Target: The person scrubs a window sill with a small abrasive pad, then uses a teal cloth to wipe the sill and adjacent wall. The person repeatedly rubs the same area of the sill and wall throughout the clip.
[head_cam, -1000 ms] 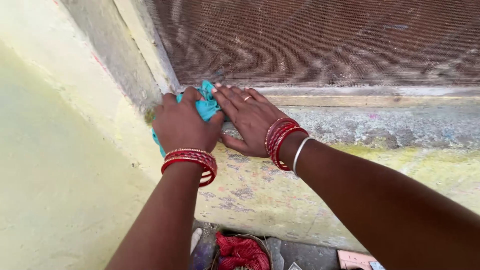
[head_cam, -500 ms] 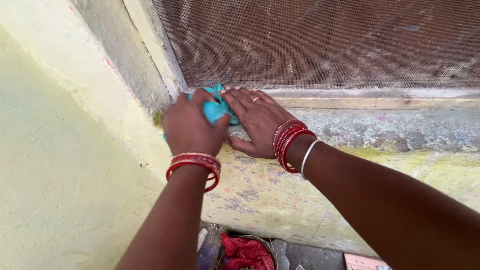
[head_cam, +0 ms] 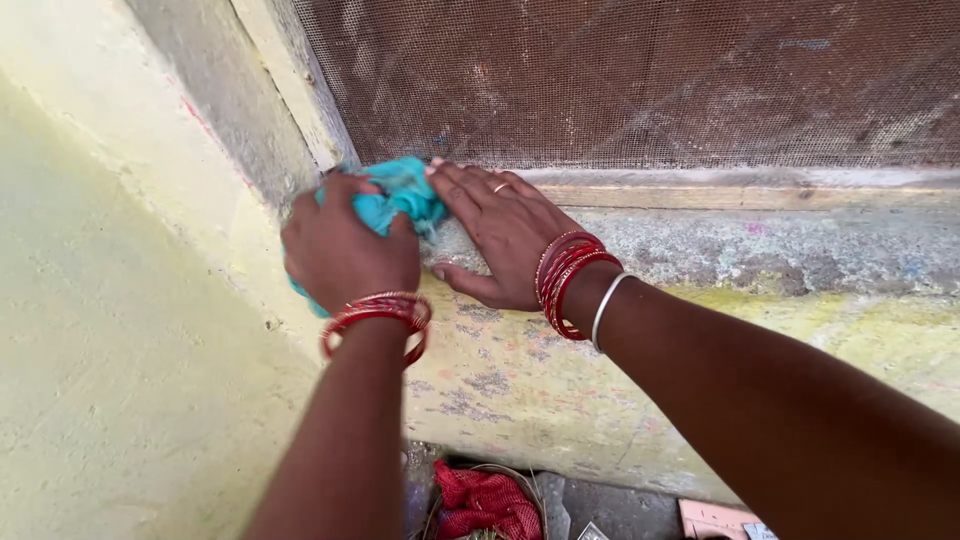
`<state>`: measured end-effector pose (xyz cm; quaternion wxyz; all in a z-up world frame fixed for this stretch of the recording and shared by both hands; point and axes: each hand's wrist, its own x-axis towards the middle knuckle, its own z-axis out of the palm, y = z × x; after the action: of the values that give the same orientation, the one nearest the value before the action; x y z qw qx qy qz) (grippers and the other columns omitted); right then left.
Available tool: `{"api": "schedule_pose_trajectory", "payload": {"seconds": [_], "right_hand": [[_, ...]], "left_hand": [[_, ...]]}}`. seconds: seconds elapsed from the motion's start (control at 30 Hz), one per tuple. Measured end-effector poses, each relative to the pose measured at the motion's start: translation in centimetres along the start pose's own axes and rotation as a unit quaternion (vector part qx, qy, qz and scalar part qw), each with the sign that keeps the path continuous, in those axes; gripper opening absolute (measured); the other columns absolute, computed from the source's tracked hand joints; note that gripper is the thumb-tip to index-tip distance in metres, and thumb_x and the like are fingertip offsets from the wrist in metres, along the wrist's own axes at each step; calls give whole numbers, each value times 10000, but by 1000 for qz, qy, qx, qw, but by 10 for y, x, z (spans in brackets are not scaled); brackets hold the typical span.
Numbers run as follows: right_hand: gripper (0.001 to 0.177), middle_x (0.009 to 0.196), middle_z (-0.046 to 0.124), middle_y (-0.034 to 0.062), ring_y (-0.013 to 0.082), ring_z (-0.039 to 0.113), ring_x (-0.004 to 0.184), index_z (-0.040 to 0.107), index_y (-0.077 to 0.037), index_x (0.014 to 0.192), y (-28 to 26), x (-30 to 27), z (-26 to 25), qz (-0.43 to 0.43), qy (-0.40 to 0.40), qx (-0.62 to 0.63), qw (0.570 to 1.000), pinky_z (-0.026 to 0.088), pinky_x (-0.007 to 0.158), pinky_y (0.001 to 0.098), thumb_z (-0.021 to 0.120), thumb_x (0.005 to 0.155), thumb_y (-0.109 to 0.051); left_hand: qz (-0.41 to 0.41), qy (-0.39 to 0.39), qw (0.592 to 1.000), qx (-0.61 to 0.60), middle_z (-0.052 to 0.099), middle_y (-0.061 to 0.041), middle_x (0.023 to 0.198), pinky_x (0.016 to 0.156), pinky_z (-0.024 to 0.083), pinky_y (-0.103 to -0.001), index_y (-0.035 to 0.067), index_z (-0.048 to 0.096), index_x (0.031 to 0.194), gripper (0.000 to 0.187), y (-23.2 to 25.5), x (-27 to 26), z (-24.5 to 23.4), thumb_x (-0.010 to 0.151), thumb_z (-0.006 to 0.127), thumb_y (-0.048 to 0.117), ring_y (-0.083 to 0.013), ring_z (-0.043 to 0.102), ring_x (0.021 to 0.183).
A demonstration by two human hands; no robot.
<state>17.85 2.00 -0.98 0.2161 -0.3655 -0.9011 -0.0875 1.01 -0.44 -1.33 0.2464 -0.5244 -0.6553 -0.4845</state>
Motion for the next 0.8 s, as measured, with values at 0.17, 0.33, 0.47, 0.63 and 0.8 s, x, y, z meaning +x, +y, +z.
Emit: {"api": "schedule_pose_trajectory", "payload": {"seconds": [0.17,0.33,0.47,0.63,0.8], "right_hand": [[1021,1619,303,230,348,339,1472,178,1,1579,-3,-1,-13,19,28,49,998,227,1219,467,648,807,-474],[1022,1633,311,201,361,326,1503,172,-44,1576,-6,-1,-10,13,-3,36,999,245,1222,455,658,830,-544],[1020,1637,269,224,377,313,1491,138,-29,1590,0,-3,-2,2,0,15,1000,218,1225,492,642,902,-589],[1092,1635,230,233,393,273,1484,119,-7,1575,-4,-4,-7,-5,47,28,998,209,1174,507,657,847,-616],[1040,1662,228,193,356,253,1516,125,-59,1593,-1,-4,-2,7,-2,5,1000,203,1229,484,631,867,-606]], "left_hand": [[-59,-131,985,-98,709,-123,1012,869,477,-514,184,664,990,393,33,-5,-7,668,886,217,-374,641,1004],[-82,-312,924,-205,698,-101,1021,925,533,-448,193,519,1205,615,10,16,-24,678,829,261,-317,692,997],[34,-71,995,-54,735,-142,952,859,491,-531,124,626,1105,573,3,5,-4,613,898,236,-389,677,931],[-121,-207,961,-137,726,-120,975,924,539,-470,171,675,1035,419,32,7,-21,663,837,280,-343,705,943],[0,-263,955,-136,694,-129,905,924,474,-524,202,681,1029,449,4,19,-23,615,830,291,-363,655,955]]}}
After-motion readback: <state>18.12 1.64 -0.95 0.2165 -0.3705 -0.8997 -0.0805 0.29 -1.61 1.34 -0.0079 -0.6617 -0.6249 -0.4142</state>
